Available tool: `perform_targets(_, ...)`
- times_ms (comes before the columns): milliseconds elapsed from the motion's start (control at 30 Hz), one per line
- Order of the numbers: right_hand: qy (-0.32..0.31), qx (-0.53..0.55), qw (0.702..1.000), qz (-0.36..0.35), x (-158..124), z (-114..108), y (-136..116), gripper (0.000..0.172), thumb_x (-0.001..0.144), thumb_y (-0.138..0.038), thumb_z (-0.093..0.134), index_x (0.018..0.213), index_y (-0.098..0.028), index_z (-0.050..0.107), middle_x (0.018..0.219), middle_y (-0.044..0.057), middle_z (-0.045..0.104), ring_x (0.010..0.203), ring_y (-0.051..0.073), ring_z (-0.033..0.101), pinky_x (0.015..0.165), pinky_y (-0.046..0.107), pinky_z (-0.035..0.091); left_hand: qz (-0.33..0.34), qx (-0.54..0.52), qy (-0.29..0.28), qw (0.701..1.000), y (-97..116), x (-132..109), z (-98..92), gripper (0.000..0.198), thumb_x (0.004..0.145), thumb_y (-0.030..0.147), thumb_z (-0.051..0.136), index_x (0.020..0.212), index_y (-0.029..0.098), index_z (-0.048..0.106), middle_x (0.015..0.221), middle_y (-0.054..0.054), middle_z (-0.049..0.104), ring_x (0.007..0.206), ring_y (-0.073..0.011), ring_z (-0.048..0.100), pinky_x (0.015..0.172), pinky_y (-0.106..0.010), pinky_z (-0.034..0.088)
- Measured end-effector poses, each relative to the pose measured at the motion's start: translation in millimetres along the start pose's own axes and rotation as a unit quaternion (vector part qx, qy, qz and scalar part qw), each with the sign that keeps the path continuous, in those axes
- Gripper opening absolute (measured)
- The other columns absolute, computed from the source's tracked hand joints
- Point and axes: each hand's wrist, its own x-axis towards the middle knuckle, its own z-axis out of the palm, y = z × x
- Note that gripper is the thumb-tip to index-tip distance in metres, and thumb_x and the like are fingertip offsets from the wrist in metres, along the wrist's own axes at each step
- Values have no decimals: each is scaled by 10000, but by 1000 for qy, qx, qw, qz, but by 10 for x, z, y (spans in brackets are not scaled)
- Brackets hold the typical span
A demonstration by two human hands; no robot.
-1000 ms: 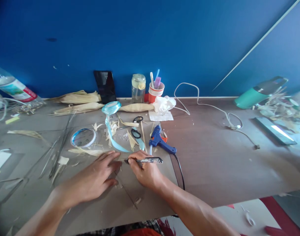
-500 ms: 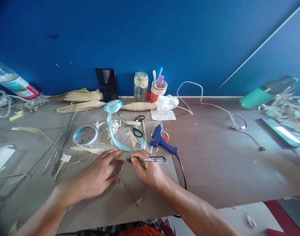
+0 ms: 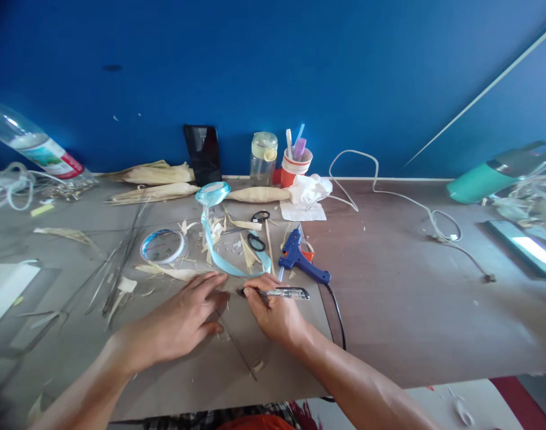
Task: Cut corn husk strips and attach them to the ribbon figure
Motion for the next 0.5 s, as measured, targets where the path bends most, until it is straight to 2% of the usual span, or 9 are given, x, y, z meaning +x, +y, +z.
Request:
perform_targets(300, -8, 1, 1000, 9, 0, -7, -7, 161, 860, -209, 489, 826, -196, 646, 736, 39, 661, 713, 172, 611, 680, 298, 477, 0, -1, 3, 1000, 0, 4, -1, 291, 797, 274, 616, 1054, 139, 635, 1364, -179, 447, 1307, -326, 356, 1066, -493, 330)
perform_targets(500, -12, 18, 998, 65, 36, -75, -14, 192, 862, -237, 468, 799, -183, 642, 745, 45, 661, 702, 169, 612, 683, 291, 486, 4, -10, 18, 1000, -8, -1, 12, 273, 801, 276, 615, 1046, 158, 644, 1356, -164, 467, 1295, -323, 375, 1060, -496, 335)
